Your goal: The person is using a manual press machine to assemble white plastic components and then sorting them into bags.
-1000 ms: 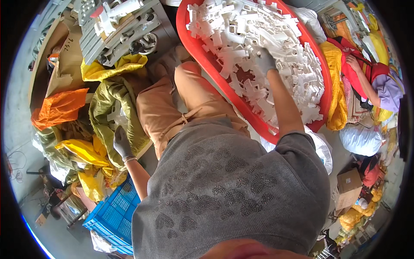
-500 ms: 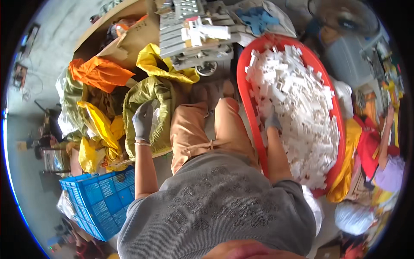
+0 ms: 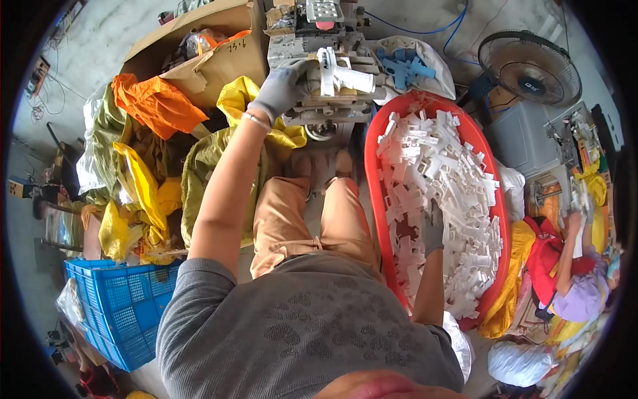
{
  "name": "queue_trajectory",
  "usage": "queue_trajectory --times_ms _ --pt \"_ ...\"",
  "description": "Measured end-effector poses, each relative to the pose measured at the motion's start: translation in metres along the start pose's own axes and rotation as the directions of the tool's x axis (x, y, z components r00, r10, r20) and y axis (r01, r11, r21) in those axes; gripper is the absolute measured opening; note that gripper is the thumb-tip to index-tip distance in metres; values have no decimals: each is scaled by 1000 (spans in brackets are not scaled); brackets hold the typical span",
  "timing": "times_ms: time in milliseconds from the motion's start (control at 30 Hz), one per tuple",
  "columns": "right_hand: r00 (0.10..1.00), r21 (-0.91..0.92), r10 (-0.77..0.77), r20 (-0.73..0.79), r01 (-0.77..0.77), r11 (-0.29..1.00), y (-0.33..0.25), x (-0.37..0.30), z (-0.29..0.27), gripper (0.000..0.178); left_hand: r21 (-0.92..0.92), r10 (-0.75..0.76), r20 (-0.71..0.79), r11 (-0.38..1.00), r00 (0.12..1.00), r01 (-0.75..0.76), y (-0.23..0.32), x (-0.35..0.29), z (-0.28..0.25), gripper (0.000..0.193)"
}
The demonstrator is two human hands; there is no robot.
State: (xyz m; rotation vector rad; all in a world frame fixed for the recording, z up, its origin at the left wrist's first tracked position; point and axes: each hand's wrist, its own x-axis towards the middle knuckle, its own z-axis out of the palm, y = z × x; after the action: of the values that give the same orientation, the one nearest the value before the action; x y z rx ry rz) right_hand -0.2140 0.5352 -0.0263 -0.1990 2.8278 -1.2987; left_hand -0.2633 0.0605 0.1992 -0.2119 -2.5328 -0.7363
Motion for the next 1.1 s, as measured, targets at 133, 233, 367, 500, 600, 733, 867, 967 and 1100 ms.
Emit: queue_trajectory --times_ms 133,233,367,500,600,733,867,967,1100 --pt "999 423 18 -41 1 906 -86 34 -23 50 -58 46 -71 997 996 -50 3 1 -4 38" --pt "985 492 -165 -49 167 855 -183 62 -32 48 -75 37 -341 995 939 -66 1 -21 -12 35" --pt "818 386 -575 -30 540 748 -249 124 -5 45 -77 -152 -493 988 857 131 -24 -95 -26 33" --pt "567 13 -813 128 819 573 -309 169 12 45 -80 -484 -467 856 740 511 -63 -192 -45 29" --pt "559 -13 -799 221 821 571 -322 185 24 46 -267 -719 -407 684 563 679 -80 -254 -52 33" --pt "502 -103 -812 298 862 496 -325 188 27 44 51 -758 -363 564 541 824 -123 -337 -37 35" --pt "481 -216 -819 312 876 432 -320 183 29 38 22 -795 -263 561 546 828 -141 -356 -5 35" --pt "457 -58 -880 133 890 453 -294 180 26 39 -64 -803 -210 581 558 811 -137 -333 12 33" --pt "685 -41 -728 13 728 684 -217 152 0 34 -139 -757 -157 653 634 745 -109 -320 11 29"
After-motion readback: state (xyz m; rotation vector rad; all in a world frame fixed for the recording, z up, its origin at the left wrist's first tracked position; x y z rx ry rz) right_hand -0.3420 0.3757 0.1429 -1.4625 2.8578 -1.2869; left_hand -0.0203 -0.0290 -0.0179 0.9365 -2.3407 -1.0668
